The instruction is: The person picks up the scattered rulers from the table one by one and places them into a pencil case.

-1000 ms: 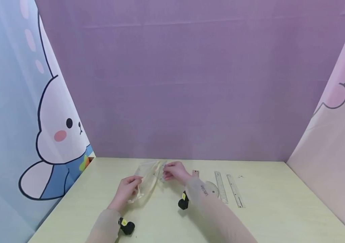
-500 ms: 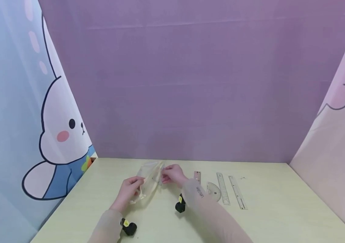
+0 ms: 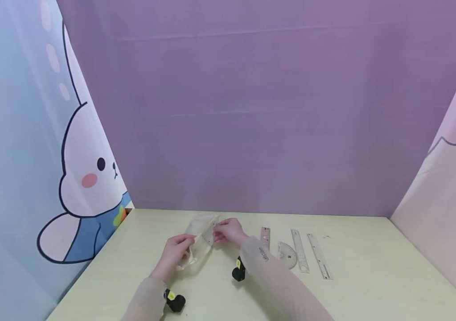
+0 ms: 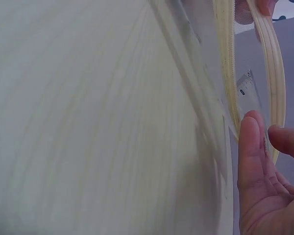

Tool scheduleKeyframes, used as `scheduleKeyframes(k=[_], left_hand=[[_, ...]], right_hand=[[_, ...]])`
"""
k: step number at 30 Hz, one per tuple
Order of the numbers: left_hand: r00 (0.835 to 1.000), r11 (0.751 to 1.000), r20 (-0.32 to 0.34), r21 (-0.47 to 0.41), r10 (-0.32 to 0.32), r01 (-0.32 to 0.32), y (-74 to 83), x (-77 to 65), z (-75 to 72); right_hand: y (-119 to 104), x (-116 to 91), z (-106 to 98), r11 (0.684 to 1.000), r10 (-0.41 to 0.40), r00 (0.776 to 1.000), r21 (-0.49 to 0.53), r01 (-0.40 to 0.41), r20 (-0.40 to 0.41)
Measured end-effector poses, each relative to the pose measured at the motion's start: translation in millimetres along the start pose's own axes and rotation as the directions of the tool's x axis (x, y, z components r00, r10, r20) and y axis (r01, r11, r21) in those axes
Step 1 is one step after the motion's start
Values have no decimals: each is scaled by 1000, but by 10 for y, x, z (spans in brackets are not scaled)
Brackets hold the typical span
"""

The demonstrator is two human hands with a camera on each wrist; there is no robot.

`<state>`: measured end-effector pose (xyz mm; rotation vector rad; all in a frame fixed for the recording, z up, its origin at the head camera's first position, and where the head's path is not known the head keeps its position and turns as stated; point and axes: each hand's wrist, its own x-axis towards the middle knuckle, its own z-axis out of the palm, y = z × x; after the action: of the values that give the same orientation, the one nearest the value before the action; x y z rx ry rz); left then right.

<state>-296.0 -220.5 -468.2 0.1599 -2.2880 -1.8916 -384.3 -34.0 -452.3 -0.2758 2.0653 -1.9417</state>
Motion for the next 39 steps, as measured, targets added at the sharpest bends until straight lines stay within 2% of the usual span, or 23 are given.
scheduleKeyframes(k=[16,24,34,39], left_hand=[[1000,1000,-4,-20,-9,9,-12,-3,11],[999,999,0,-17,-32,32,-21,8,21],[999,999,-7,-25,-31,31,-38,0,16],[999,999,-13,-20,-36,36,-44,4,23]], right_hand=[[-23,-18,-38,1000,-12,1000,-28,12,12],[-49,-63,-80,999,-36,997,-35,39,74],[-52,-70,-60,975,-109,991,-184,122,76],[-59,-76,-61,927,-135,984,-336,168,120]])
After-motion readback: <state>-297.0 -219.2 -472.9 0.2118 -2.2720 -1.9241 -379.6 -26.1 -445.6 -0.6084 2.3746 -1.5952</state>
